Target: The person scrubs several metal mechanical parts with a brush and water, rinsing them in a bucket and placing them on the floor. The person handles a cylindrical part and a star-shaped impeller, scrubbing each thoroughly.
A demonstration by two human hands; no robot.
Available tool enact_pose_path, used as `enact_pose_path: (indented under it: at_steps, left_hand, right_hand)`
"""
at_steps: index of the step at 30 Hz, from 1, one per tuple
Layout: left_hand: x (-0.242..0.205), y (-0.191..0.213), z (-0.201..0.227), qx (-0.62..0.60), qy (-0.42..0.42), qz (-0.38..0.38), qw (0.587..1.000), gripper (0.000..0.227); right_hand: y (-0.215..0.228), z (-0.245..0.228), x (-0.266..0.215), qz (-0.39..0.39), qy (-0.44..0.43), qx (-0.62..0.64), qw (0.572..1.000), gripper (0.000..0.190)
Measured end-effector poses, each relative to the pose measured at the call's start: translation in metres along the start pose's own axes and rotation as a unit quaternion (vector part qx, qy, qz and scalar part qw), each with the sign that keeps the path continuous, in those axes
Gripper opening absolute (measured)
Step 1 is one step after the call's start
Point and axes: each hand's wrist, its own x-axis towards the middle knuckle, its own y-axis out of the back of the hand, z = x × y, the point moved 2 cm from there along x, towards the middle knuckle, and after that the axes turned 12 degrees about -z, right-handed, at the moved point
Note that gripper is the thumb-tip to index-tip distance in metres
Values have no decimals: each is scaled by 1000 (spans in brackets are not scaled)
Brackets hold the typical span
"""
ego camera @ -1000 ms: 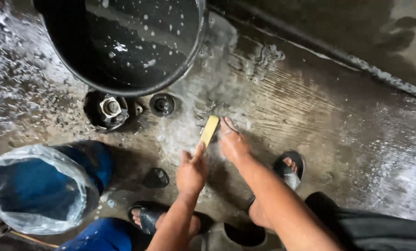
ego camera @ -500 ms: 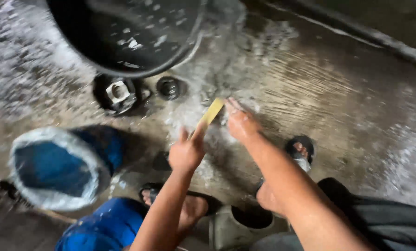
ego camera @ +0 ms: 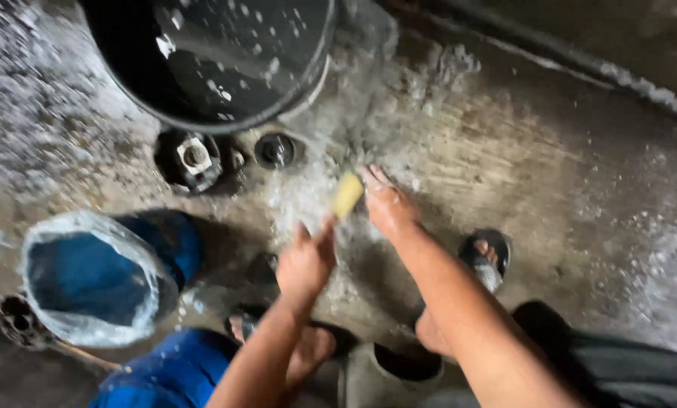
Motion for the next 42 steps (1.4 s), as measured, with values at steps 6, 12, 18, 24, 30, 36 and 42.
enact_pose_path:
  at_steps: [6,12,18,24,30,36,42]
  left_hand:
    - [21,0,-19,79,-20,47,996,43]
    - [1,-8,-15,86,-43,-24,995,40]
    - [-11,-10,-2,51,-64,23,996,41]
    - [12,0,-6,154,-74,184,968,38]
    - [-22,-19,43,43,-6,-2,999,44]
    - [11,2,14,109,3,78,991,49]
    - [3,-2,6,76,-13,-26,997,50]
  right_hand:
    - [11,17,-15,43,16,53,998,65]
    - [5,16,-10,66,11,68,995,65]
    - [31,22,-30,66,25,-93,993,55]
    - [19,25,-15,73,25,91,993,57]
    - [24,32,-26,62,17,63,996,60]
    - [-7,4,18,15,-21,159,987,68]
    - [5,17,11,92,46,-60,993,52]
